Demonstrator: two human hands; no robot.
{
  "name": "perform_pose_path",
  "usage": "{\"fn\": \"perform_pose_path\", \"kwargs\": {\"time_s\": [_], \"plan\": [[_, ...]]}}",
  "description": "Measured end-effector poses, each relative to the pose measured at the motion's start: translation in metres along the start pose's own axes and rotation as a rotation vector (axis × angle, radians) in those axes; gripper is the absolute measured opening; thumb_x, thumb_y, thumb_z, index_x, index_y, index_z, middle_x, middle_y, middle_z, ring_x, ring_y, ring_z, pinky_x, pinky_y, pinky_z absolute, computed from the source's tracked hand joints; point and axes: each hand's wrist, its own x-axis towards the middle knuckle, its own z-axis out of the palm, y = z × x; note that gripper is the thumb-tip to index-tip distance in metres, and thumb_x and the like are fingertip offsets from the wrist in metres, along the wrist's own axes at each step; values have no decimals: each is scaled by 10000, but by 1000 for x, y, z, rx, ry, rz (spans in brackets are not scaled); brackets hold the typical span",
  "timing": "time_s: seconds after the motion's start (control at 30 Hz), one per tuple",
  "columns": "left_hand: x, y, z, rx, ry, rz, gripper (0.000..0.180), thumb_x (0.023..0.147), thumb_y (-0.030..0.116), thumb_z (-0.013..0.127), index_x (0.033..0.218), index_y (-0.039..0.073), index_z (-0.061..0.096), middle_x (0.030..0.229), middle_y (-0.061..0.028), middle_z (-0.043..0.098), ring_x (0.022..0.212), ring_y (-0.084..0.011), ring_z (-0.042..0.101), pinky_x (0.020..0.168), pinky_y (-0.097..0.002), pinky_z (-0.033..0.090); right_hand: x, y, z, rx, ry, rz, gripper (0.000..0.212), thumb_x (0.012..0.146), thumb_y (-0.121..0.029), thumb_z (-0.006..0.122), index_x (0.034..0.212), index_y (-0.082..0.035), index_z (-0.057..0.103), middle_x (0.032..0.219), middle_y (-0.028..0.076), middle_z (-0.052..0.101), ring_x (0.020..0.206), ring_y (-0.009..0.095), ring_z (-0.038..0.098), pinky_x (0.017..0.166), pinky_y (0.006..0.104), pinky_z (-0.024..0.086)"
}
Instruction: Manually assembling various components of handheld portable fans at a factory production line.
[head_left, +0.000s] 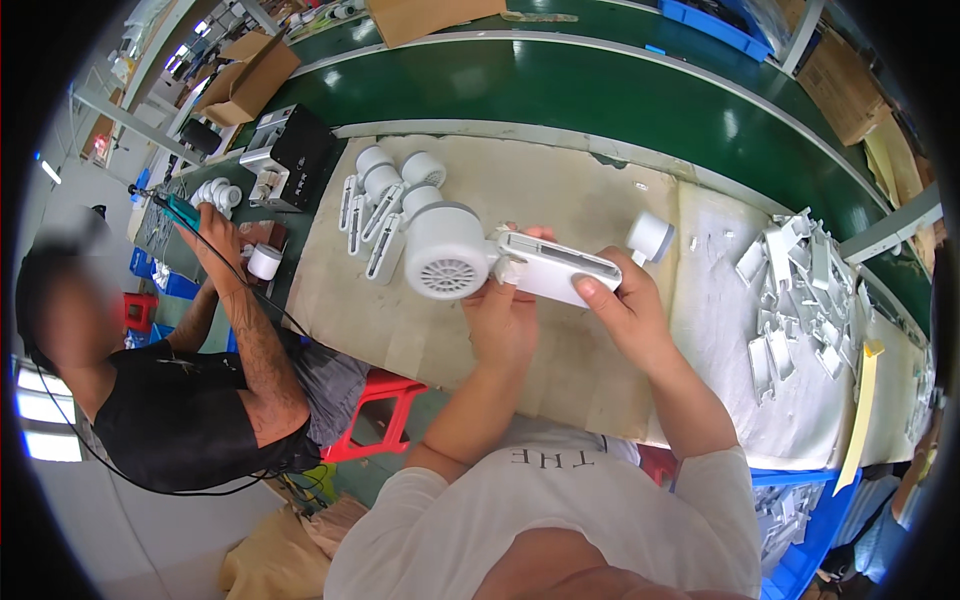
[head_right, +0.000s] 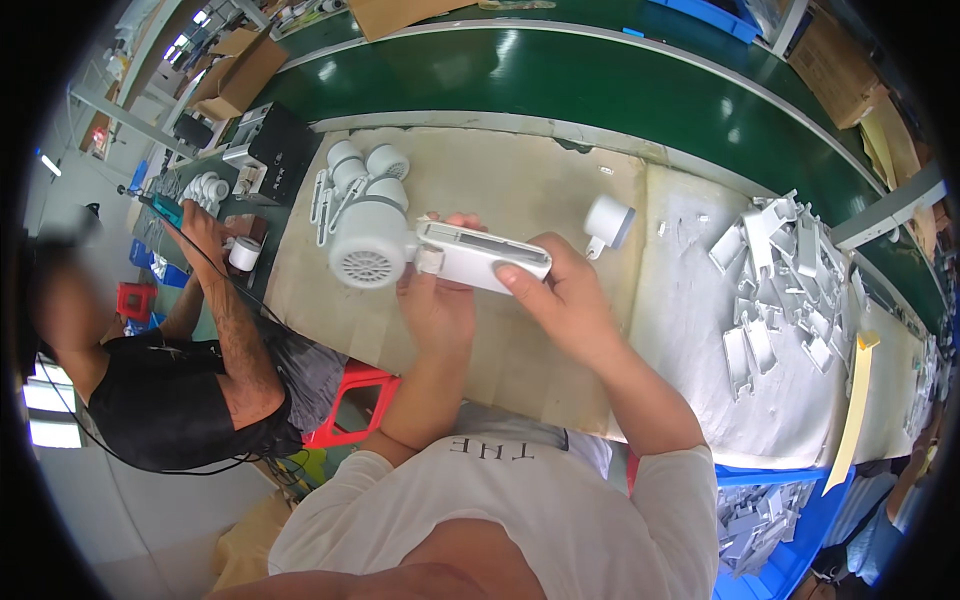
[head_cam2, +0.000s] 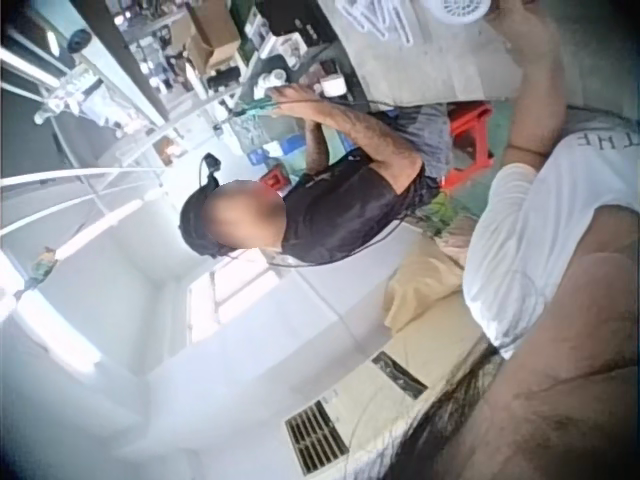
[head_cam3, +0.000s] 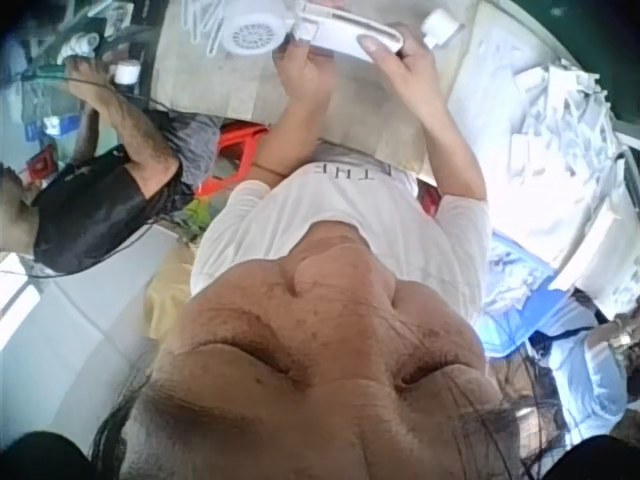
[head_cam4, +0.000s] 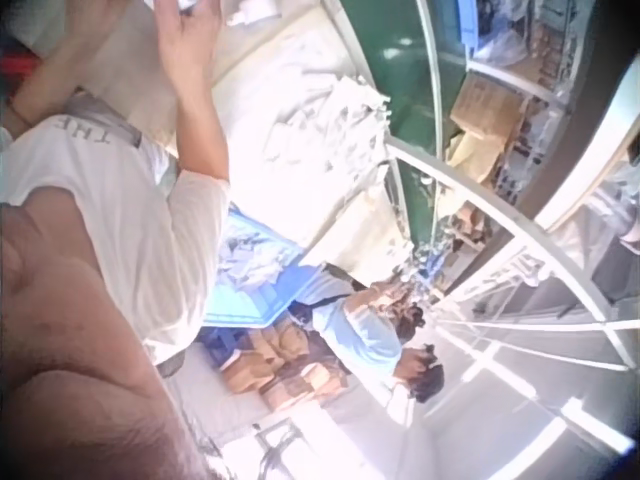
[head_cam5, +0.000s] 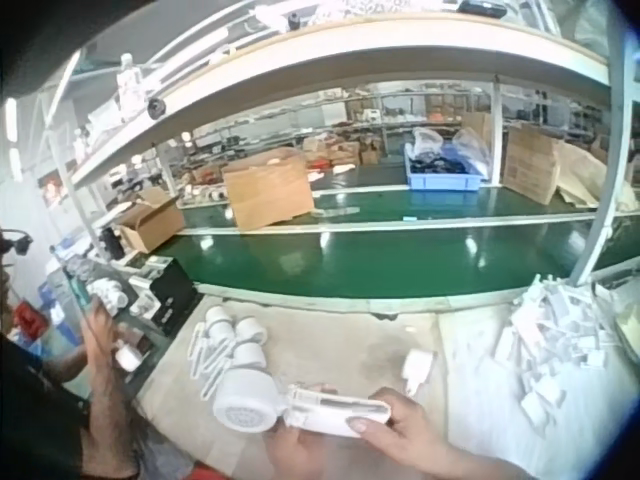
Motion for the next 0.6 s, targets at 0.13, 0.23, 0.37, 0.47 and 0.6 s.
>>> {"fn": "perform_pose_path", "kwargs": {"time_s": [0.13, 0.23, 0.37, 0.47, 0.6], "plan": [[-5, 12, 5, -79, -117, -6, 378, 787, 61, 561, 1140, -24, 455, 1031, -166, 575, 1002, -292, 552, 887, -459, 452, 1, -11, -6, -281, 26, -548, 308, 732, -275, 679, 625, -34, 519, 581, 86, 462, 515, 206, 455, 472, 314, 359], [-2, 16, 6, 12, -81, -21, 344, 777, 35, 556, 1100, -53, 478, 973, -168, 590, 907, -287, 587, 863, -448, 477, -1, 11, 3, -254, 26, -499, 336, 700, -304, 697, 590, -40, 520, 537, 83, 451, 468, 243, 440, 431, 340, 340], [33, 24, -52, 606, -181, -180, 310, 776, 39, 557, 1078, -27, 534, 901, -126, 621, 794, -244, 609, 742, -387, 503, -1, 27, -16, -550, -156, -335, 228, 713, -260, 676, 779, -58, 595, 761, 96, 561, 724, 271, 540, 636, 367, 429], [60, 52, -74, 1764, -225, -147, 326, 758, 110, 578, 1060, -8, 542, 799, -173, 628, 715, -264, 618, 633, -375, 478, 19, 21, -64, -1017, -57, -506, 375, 716, -62, 592, 1085, -123, 560, 1146, 72, 522, 1117, 272, 453, 946, 388, 371], [80, 68, -100, 2175, -300, -22, 306, 722, 147, 609, 974, -6, 529, 859, -202, 614, 780, -360, 598, 638, -423, 469, 39, 30, -107, -1229, -168, -351, 666, 621, 99, 554, 1216, -187, 477, 1293, 53, 420, 1184, 287, 399, 986, 370, 350]]}}
